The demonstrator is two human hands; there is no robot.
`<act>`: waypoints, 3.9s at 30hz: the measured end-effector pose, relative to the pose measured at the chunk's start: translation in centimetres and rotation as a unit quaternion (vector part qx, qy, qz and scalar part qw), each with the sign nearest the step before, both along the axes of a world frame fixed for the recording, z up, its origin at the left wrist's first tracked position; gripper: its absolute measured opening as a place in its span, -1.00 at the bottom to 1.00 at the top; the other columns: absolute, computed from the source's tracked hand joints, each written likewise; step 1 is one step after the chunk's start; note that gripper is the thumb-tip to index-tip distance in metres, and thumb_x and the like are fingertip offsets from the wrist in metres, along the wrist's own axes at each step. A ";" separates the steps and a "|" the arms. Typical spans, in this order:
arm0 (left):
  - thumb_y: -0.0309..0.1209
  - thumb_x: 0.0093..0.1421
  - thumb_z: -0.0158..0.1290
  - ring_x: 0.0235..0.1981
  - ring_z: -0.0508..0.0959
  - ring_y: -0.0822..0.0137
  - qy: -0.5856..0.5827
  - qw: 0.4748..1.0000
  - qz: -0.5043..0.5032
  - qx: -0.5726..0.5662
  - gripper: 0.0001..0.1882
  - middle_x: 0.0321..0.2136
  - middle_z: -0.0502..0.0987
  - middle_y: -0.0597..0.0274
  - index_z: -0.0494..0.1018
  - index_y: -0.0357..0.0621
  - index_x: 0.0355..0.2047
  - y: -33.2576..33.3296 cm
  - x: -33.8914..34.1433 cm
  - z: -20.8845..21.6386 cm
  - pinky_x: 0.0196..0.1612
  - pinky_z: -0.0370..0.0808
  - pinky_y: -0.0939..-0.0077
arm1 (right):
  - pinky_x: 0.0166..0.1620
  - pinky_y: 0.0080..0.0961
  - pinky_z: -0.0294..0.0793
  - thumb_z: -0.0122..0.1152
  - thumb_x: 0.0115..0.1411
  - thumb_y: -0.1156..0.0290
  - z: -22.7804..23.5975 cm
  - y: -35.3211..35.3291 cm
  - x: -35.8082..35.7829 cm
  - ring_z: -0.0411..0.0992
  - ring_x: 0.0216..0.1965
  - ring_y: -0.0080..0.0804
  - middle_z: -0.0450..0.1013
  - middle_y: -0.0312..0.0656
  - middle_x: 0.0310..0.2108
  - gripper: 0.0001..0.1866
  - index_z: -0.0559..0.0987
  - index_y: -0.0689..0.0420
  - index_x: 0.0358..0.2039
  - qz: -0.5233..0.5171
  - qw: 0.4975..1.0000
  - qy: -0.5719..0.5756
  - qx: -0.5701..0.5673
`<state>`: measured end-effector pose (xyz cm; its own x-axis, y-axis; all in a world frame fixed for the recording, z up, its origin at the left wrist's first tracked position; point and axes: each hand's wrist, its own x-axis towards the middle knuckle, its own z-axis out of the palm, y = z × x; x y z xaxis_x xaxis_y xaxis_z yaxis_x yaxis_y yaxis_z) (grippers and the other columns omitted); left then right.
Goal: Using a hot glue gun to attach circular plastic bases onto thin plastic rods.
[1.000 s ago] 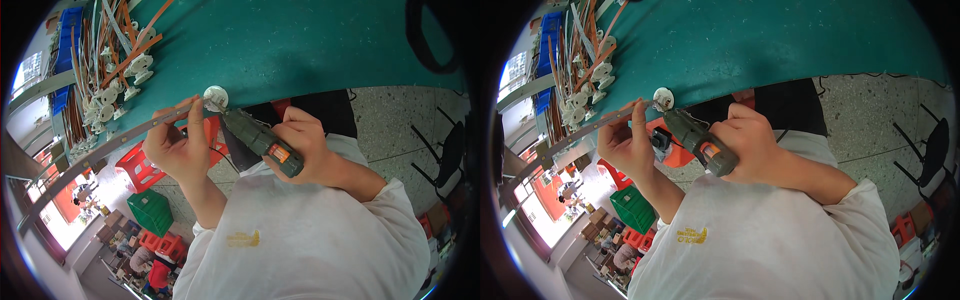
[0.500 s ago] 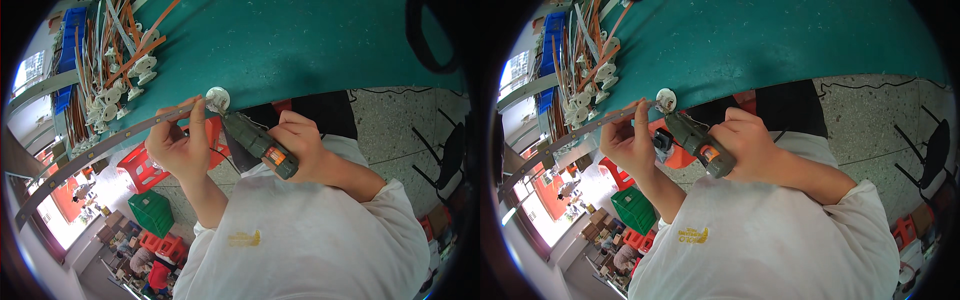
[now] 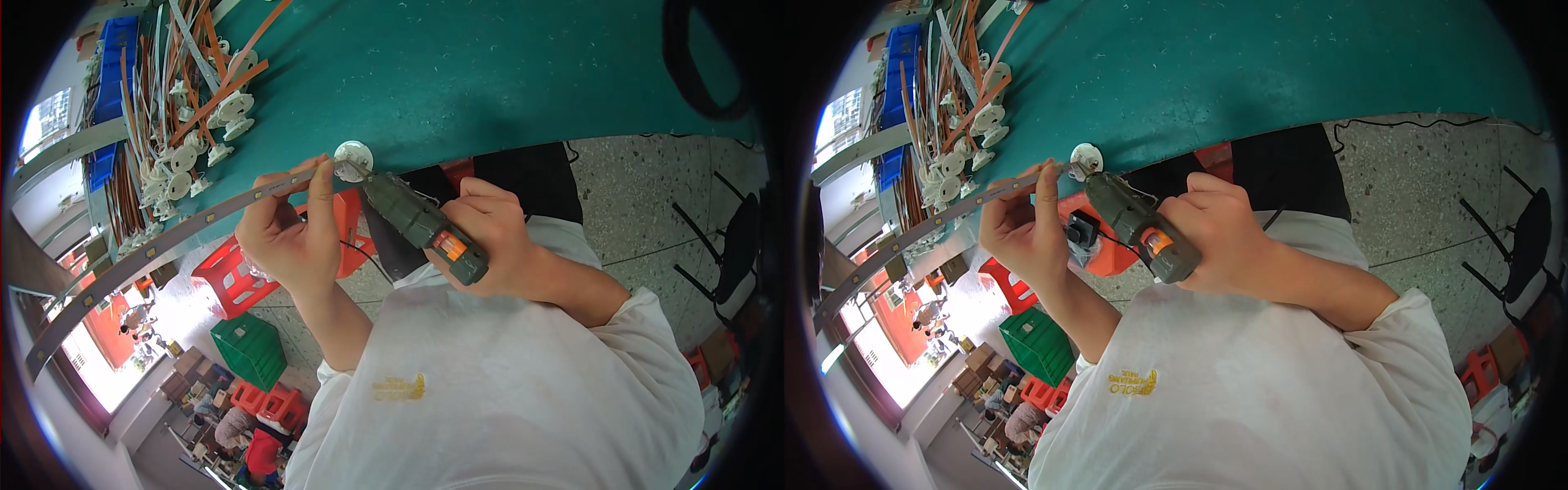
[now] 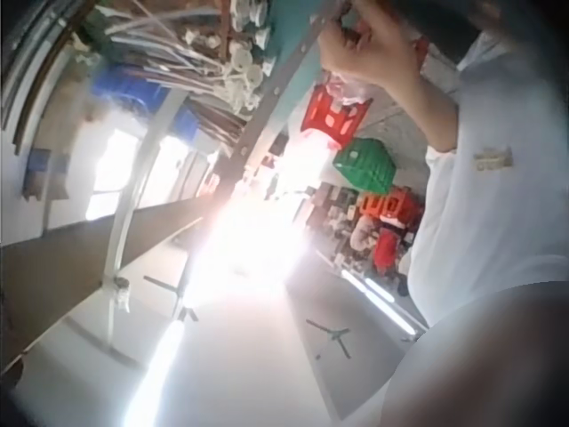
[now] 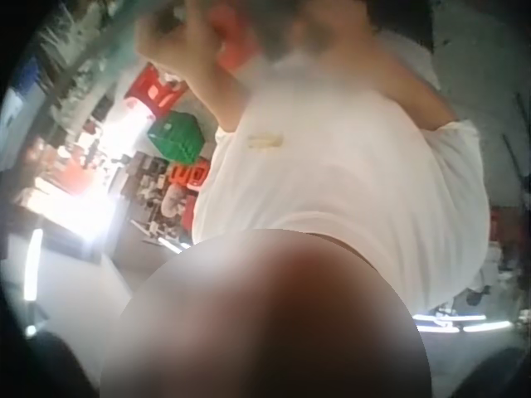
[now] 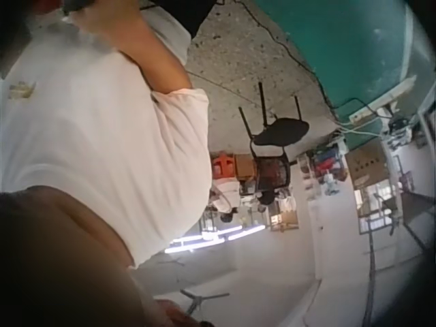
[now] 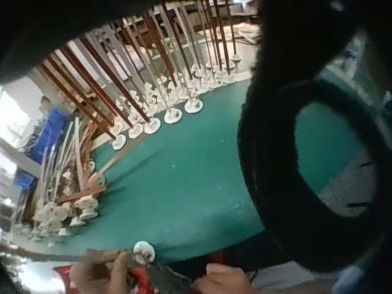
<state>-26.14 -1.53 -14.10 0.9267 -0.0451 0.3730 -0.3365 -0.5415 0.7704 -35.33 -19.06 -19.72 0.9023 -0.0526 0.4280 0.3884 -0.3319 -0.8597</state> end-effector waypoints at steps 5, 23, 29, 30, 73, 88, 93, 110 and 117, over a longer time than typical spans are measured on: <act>-0.58 0.07 0.34 -0.58 0.37 0.69 -0.005 0.999 -0.026 -0.035 -0.89 -0.50 0.63 0.31 0.64 -0.27 -0.37 0.1 0.2 -0.3 -0.55 0.12 0.77 | -0.57 -0.42 0.14 0.34 -0.27 0.56 0.7 -0.5 -0.3 0.18 -0.64 -0.30 0.34 -0.22 -0.68 -0.81 0.48 0.17 -0.59 0.028 0.999 0.030 -0.027; -0.76 0.07 0.25 -0.39 0.65 0.31 0.101 0.982 -0.161 -0.020 -0.82 -0.34 0.63 -0.03 0.54 -0.45 -0.29 1.1 1.7 3.5 -0.33 0.55 0.58 | -0.52 -0.39 0.21 0.34 -0.09 0.63 2.5 -4.1 -0.8 0.25 -0.61 -0.28 0.43 -0.17 -0.59 -0.87 0.54 0.23 -0.51 0.030 0.996 0.059 0.061; -0.69 0.01 0.34 -0.49 0.64 0.41 -0.014 0.996 -0.086 0.023 -0.82 -0.51 0.64 0.11 0.57 -0.38 -0.38 -0.2 1.3 2.8 -0.39 0.51 0.68 | -0.49 -0.41 0.23 0.35 -0.13 0.63 2.8 -4.3 -1.1 0.26 -0.55 -0.28 0.44 -0.21 -0.59 -0.85 0.55 0.23 -0.51 0.036 0.996 0.063 0.052; -0.67 0.00 0.36 -0.54 0.62 0.47 -0.015 0.999 -0.048 -0.012 -0.84 -0.55 0.63 0.17 0.58 -0.36 -0.42 -0.8 1.0 2.6 -0.42 0.47 0.74 | -0.49 -0.41 0.23 0.35 -0.13 0.63 2.7 -4.1 -1.1 0.26 -0.55 -0.28 0.44 -0.21 -0.59 -0.85 0.55 0.23 -0.51 0.036 0.996 0.064 0.052; -0.56 0.03 0.36 -0.70 0.48 0.64 -0.024 0.998 0.018 0.060 -0.80 -0.70 0.56 0.30 0.51 -0.28 -0.56 -3.0 0.2 1.8 -0.56 0.33 0.80 | -0.51 -0.41 0.19 0.39 -0.21 0.59 1.0 -1.2 -0.5 0.23 -0.54 -0.29 0.36 -0.25 -0.68 -0.83 0.52 0.17 -0.60 -0.008 0.999 0.031 0.011; -0.55 0.03 0.37 -0.71 0.47 0.64 -0.027 0.997 0.016 0.070 -0.77 -0.71 0.55 0.32 0.48 -0.28 -0.58 -3.1 0.2 1.9 -0.56 0.32 0.81 | -0.52 -0.42 0.20 0.42 -0.22 0.58 1.1 -1.1 -0.6 0.24 -0.55 -0.30 0.37 -0.25 -0.68 -0.80 0.50 0.16 -0.63 -0.017 0.999 0.044 0.006; -0.56 0.02 0.37 -0.71 0.45 0.64 -0.028 0.996 0.017 0.077 -0.77 -0.72 0.54 0.32 0.48 -0.28 -0.58 -3.0 0.2 1.9 -0.57 0.31 0.80 | -0.52 -0.42 0.20 0.43 -0.22 0.57 1.1 -0.9 -0.5 0.23 -0.56 -0.30 0.37 -0.26 -0.69 -0.79 0.50 0.15 -0.63 -0.012 0.999 0.044 0.005; -0.56 0.02 0.37 -0.71 0.44 0.63 -0.023 0.997 0.016 0.074 -0.75 -0.72 0.53 0.32 0.47 -0.29 -0.59 -2.9 -0.1 2.0 -0.56 0.32 0.78 | -0.47 -0.40 0.25 0.44 -0.20 0.53 0.8 -1.0 -0.9 0.24 -0.50 -0.27 0.35 -0.26 -0.66 -0.79 0.51 0.16 -0.60 -0.002 0.999 0.054 -0.002; -0.55 0.03 0.37 -0.71 0.46 0.62 -0.023 0.997 0.011 0.072 -0.75 -0.72 0.53 0.31 0.46 -0.27 -0.60 -2.8 0.1 2.0 -0.57 0.31 0.77 | -0.49 -0.37 0.31 0.41 -0.17 0.53 1.7 -1.5 -0.9 0.30 -0.55 -0.21 0.41 -0.23 -0.63 -0.82 0.54 0.17 -0.55 0.001 0.999 0.040 -0.018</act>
<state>-26.08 -4.34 -12.15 0.9103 -0.0811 0.4059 -0.3563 -0.6525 0.6688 -36.26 -20.52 -18.06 0.9336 -0.0362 0.3566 0.3202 -0.3628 -0.8751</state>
